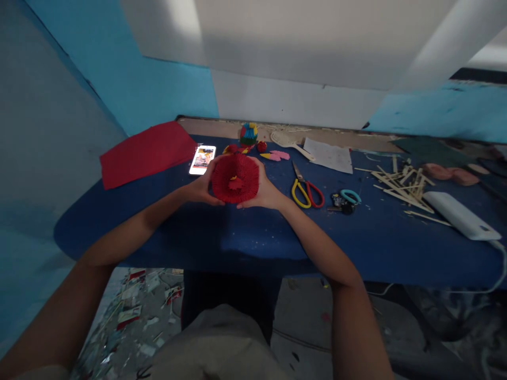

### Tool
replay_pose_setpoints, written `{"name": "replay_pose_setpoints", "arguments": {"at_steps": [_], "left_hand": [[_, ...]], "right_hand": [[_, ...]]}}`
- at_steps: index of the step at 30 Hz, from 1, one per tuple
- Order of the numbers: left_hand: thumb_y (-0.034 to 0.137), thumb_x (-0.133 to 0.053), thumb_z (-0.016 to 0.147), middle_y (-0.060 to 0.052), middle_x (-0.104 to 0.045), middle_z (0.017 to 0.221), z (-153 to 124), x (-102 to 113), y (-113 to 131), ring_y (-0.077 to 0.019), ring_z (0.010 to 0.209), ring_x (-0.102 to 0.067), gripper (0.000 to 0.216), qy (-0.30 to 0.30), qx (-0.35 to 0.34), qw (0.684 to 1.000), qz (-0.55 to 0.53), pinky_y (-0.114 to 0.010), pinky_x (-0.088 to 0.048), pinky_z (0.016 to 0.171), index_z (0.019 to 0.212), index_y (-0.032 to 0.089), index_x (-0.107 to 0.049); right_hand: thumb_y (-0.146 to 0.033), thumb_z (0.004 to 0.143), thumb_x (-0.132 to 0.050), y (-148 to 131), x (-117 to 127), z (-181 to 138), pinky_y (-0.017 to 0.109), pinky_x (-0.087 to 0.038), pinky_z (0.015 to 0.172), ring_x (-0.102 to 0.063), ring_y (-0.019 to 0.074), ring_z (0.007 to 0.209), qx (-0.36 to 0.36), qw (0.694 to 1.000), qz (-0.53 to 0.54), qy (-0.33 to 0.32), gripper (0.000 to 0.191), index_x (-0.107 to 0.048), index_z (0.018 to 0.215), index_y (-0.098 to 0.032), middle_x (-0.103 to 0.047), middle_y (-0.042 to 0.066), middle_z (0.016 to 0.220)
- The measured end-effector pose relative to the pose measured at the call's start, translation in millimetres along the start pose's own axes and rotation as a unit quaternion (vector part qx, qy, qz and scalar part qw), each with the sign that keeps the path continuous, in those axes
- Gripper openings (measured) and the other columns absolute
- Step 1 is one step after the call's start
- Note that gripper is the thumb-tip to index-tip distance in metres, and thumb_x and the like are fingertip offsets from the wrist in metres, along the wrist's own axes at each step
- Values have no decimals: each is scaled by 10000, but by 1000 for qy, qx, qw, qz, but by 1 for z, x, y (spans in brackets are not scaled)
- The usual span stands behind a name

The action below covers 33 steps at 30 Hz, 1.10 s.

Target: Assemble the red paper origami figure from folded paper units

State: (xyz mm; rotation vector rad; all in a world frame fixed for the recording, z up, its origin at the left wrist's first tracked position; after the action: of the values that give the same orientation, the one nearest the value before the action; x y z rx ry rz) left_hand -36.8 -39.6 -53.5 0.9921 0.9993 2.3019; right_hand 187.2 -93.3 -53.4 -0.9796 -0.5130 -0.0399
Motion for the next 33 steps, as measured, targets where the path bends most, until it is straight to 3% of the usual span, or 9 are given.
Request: {"name": "replay_pose_setpoints", "arguments": {"at_steps": [13, 17, 21, 26, 29, 33], "left_hand": [[475, -894, 577, -144, -297, 1548, -2, 1, -1, -394, 1446, -310, 1230, -9, 30, 999, -8, -507, -303, 1203, 1541, 294, -152], [475, -872, 635, -165, -249, 1571, -1, 2, 3, -416, 1464, -253, 1239, -29, 45, 999, -9, -527, -270, 1201, 1566, 245, -87], [508, -849, 654, -159, -174, 1616, -1, 4, 2, -394, 1489, -222, 1276, -52, 72, 995, -38, -512, -254, 1216, 1578, 276, 0], [597, -895, 511, -167, -78, 1638, -2, 2, -2, -420, 1501, -157, 1452, -41, 57, 997, 13, -573, -167, 1228, 1578, 292, 42], [623, -905, 449, -161, -56, 1640, -2, -1, -5, -422, 1497, -160, 1514, -30, 34, 998, 41, -572, -161, 1230, 1574, 302, 56], [640, -884, 481, -172, -169, 1611, 0, -2, -5, -418, 1482, -210, 1438, 1, 29, 999, 40, -570, -185, 1223, 1577, 277, -25]], "right_hand": [[-568, 460, -906, 0, -5, 1, 562, -153, 1237, -282, 370, 1473, -14, 1000, 18, 3, 1282, -156, 1456, -272, -282, 163, 1530], [-590, 512, -878, -1, -5, 1, 546, -169, 1239, -270, 350, 1483, -19, 1000, 13, -15, 1264, -117, 1468, -267, -265, 167, 1539], [-606, 541, -859, 1, -6, 1, 541, -162, 1242, -220, 344, 1504, -23, 999, -3, -36, 1295, -60, 1494, -245, -198, 186, 1570], [-623, 465, -885, 3, -8, 2, 566, -117, 1242, -209, 370, 1505, -22, 999, -14, -24, 1427, 0, 1522, -251, -184, 188, 1591], [-636, 434, -889, 1, -7, 2, 565, -125, 1238, -224, 379, 1496, -18, 1000, -17, -11, 1422, -58, 1519, -243, -217, 193, 1580], [-637, 445, -886, -3, -9, 2, 550, -146, 1240, -276, 372, 1473, 4, 1000, -14, 19, 1317, -182, 1480, -227, -297, 191, 1538]]}}
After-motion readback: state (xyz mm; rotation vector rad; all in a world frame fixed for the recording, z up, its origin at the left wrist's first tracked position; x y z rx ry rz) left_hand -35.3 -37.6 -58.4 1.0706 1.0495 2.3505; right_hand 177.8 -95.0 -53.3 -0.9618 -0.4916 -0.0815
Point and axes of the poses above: each hand's wrist, its own z-axis towards the middle knuckle, its own x-axis out of the back of the hand, y = z × x, the point moved 1 cm from there along z, towards the middle knuckle
